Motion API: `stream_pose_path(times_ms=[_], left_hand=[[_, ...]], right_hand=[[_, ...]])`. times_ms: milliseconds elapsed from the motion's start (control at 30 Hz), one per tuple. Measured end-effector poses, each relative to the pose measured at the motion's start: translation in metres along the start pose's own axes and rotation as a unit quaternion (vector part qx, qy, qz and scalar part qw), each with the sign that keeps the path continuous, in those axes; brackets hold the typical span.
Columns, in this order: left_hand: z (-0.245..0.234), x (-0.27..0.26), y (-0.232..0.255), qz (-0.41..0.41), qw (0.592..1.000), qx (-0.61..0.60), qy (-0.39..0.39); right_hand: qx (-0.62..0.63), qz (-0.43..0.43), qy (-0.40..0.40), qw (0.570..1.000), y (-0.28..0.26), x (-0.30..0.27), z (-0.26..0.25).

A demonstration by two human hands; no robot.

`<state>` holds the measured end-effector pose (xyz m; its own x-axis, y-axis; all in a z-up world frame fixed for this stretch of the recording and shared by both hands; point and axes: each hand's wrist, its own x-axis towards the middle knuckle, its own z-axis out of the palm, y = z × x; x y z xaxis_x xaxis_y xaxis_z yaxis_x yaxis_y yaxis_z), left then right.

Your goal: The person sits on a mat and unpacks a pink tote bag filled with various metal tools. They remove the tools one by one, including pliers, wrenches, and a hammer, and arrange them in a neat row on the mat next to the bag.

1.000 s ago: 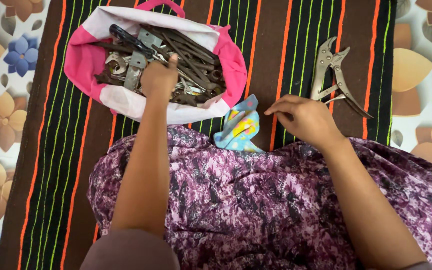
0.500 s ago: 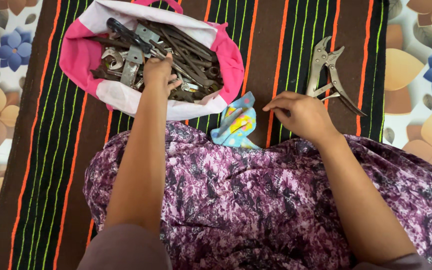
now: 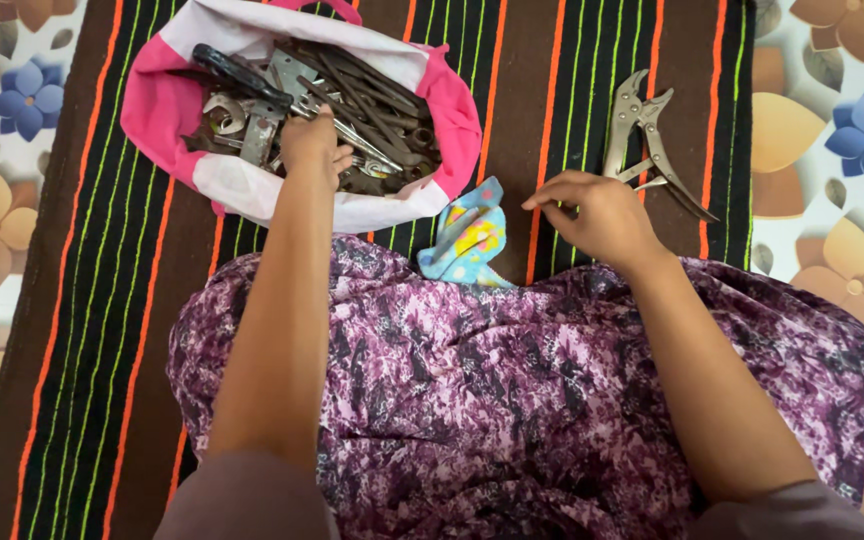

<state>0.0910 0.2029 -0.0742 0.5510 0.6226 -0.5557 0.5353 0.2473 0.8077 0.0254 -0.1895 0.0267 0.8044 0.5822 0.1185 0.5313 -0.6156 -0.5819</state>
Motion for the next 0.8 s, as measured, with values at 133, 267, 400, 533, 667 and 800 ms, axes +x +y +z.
stream_pose_path(times_ms=[133, 267, 400, 533, 667, 800], left_hand=[[-0.002, -0.029, 0.005, 0.058, 0.996, 0.050, 0.051], [0.002, -0.056, 0.012, 0.134, 0.981, 0.114, 0.087], [0.010, -0.103, 0.026, 0.401, 0.891, 0.156, 0.144], [0.005, -0.160, 0.063, 0.635, 0.749, 0.143, 0.124], [0.005, -0.198, 0.072, 0.660, 0.721, 0.210, 0.018], [0.025, -0.199, 0.055, 0.670, 0.695, 0.227, -0.123]], right_hand=[[0.031, 0.009, 0.021, 0.999, -0.002, -0.004, -0.003], [0.111, 0.002, 0.068, 0.991, -0.004, -0.008, -0.005], [0.201, 0.104, 0.074, 0.971, 0.002, -0.011, -0.007], [0.339, 0.152, 0.072, 0.926, 0.011, -0.009, -0.011], [0.502, 0.226, -0.003, 0.835, -0.011, -0.002, -0.036], [0.619, 0.305, -0.172, 0.703, -0.043, 0.005, -0.049]])
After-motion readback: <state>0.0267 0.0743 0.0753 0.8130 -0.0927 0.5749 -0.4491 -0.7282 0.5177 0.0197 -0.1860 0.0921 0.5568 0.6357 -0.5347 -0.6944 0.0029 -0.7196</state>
